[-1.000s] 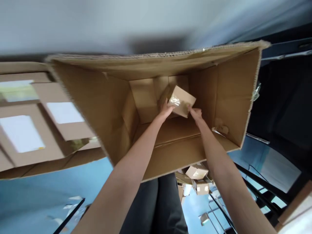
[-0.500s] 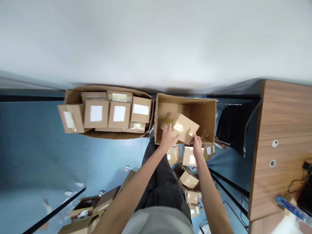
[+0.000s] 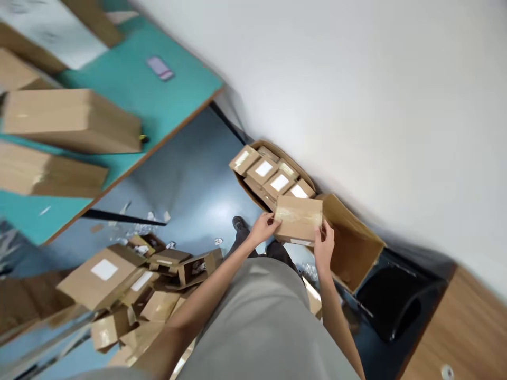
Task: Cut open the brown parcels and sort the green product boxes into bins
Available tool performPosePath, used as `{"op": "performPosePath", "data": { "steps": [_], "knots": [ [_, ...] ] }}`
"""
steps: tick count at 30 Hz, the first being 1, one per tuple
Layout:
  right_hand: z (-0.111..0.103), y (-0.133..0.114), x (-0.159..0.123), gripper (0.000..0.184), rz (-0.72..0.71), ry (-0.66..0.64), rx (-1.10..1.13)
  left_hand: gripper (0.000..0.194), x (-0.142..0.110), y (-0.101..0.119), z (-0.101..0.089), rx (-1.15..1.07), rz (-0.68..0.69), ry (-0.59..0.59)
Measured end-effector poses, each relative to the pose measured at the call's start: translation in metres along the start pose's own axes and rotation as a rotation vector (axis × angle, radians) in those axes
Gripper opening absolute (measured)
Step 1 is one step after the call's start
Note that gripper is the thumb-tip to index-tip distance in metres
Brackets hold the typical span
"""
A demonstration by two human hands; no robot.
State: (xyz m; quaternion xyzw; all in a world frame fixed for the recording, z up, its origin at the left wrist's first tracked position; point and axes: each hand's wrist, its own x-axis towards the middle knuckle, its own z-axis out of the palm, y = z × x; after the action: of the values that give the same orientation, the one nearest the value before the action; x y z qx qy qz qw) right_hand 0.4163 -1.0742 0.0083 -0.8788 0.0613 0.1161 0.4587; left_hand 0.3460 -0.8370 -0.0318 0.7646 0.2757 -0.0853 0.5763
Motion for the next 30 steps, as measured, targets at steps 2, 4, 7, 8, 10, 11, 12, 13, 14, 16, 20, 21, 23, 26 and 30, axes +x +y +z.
{"op": "performPosePath", "data": {
  "steps": [2,4,7,8,10,11,12,13,14,16,20,21,23,26,30],
  "knots": [
    [0.031,-0.025,0.001,0.076,-0.093,-0.085,-0.060,0.031,-0.013,-0.013,-0.039,-0.061,-0.023,0.066],
    [0.068,-0.052,-0.001,0.075,-0.175,-0.145,-0.092,0.033,-0.023,-0.028,-0.081,-0.110,-0.051,0.132],
    [0.131,-0.102,-0.007,0.075,-0.277,-0.201,-0.134,0.030,-0.035,-0.048,-0.151,-0.118,-0.082,0.224],
    [0.153,-0.120,-0.010,0.075,-0.311,-0.224,-0.146,0.029,-0.039,-0.054,-0.176,-0.111,-0.086,0.254],
    [0.198,-0.158,-0.017,0.075,-0.376,-0.274,-0.161,0.032,-0.047,-0.065,-0.224,-0.109,-0.091,0.323],
    [0.220,-0.177,-0.021,0.075,-0.406,-0.303,-0.164,0.034,-0.052,-0.069,-0.247,-0.119,-0.092,0.360],
    [0.241,-0.196,-0.025,0.076,-0.436,-0.330,-0.167,0.035,-0.056,-0.074,-0.269,-0.136,-0.091,0.398],
    [0.261,-0.215,-0.029,0.076,-0.469,-0.353,-0.169,0.036,-0.060,-0.077,-0.290,-0.157,-0.088,0.435],
    [0.280,-0.234,-0.033,0.076,-0.507,-0.370,-0.171,0.036,-0.064,-0.080,-0.309,-0.175,-0.081,0.471],
    [0.312,-0.272,-0.038,0.074,-0.595,-0.388,-0.180,0.035,-0.068,-0.083,-0.342,-0.194,-0.066,0.540],
    [0.364,-0.356,-0.025,0.068,-0.792,-0.375,-0.285,0.034,-0.056,-0.076,-0.395,-0.202,-0.067,0.615],
    [0.377,-0.379,-0.016,0.066,-0.832,-0.377,-0.348,0.031,-0.048,-0.072,-0.407,-0.197,-0.068,0.604],
    [0.407,-0.425,0.003,0.062,-0.880,-0.379,-0.502,0.025,-0.027,-0.065,-0.428,-0.177,-0.063,0.569],
    [0.463,-0.486,0.027,0.059,-0.962,-0.377,-0.660,0.024,0.010,-0.055,-0.456,-0.178,-0.066,0.532],
    [0.543,-0.547,0.044,0.060,-1.162,-0.380,-0.656,0.030,0.064,-0.049,-0.484,-0.230,-0.082,0.494]
  ]
}}
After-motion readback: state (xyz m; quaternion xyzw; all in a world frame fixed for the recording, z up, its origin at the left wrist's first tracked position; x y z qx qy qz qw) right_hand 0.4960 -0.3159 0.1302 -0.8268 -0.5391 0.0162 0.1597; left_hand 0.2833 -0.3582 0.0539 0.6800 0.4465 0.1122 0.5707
